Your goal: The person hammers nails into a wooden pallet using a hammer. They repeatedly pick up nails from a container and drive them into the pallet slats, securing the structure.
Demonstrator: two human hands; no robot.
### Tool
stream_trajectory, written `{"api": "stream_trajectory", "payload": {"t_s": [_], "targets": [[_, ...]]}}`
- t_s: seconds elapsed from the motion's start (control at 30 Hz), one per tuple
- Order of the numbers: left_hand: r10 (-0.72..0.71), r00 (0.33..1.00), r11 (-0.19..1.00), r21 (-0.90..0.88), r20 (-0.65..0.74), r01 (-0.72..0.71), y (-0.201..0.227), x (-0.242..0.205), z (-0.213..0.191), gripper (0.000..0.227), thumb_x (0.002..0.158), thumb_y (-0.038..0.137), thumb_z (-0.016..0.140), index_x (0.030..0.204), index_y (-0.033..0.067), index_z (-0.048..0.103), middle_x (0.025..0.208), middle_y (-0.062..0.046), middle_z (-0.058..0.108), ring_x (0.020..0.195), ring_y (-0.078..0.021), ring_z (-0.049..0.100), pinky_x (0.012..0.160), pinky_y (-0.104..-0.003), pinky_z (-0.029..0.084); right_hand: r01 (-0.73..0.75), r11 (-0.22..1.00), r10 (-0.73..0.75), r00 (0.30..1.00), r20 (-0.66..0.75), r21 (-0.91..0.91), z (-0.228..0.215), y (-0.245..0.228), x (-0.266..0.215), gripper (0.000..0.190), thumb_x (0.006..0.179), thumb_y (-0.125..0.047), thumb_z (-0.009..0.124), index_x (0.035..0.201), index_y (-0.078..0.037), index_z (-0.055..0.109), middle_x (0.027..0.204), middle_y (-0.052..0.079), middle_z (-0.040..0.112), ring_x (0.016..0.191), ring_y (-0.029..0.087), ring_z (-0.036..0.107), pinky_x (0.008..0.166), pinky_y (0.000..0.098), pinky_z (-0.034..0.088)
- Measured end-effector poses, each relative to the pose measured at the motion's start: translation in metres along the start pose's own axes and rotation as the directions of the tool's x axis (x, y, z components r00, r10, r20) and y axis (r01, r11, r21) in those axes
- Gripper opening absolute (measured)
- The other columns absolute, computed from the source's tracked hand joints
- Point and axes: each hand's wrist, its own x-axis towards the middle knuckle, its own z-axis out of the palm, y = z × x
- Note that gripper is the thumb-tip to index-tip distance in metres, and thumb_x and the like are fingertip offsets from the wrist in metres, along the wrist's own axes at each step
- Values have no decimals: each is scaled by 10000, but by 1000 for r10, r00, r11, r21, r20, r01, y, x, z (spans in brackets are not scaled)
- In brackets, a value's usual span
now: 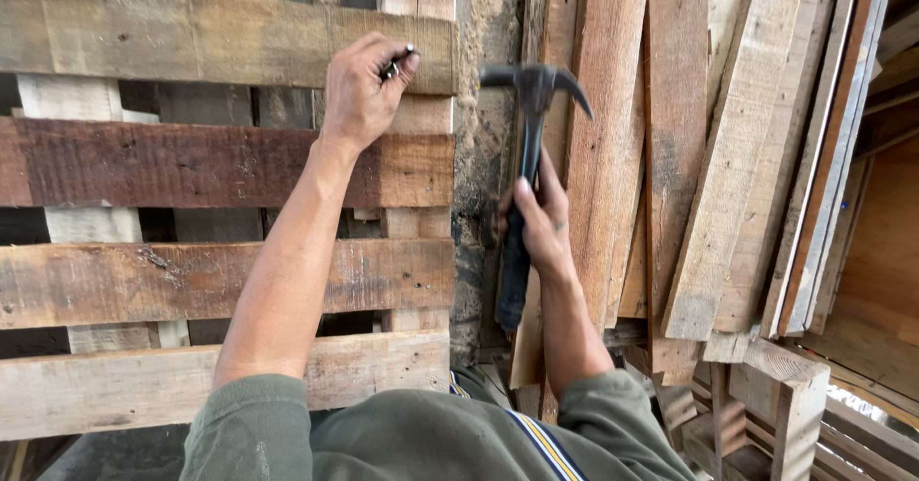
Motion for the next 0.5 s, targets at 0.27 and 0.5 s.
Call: {"api": "stream_trajectory", "payload": {"t_s": [0.27,0.5], "targets": [[-33,999,997,-70,-41,30,6,1,-2,152,1048,220,750,1017,75,785,928,-50,774,803,-128,717,700,-275,594,-174,958,159,984,79,229,9,0,23,651,1081,-168,530,1668,-165,248,755,49,601,559,135,606,469,285,542],[-16,999,1000,20,-33,16,24,8,-3,109,1049,190,769,1038,84,792,953,-57,786,816,-137,735,679,-276,585,-132,933,137,991,11,336,4,12,18,643,1074,-196,537,1653,-157,259,751,54,607,553,147,610,465,296,540]]}}
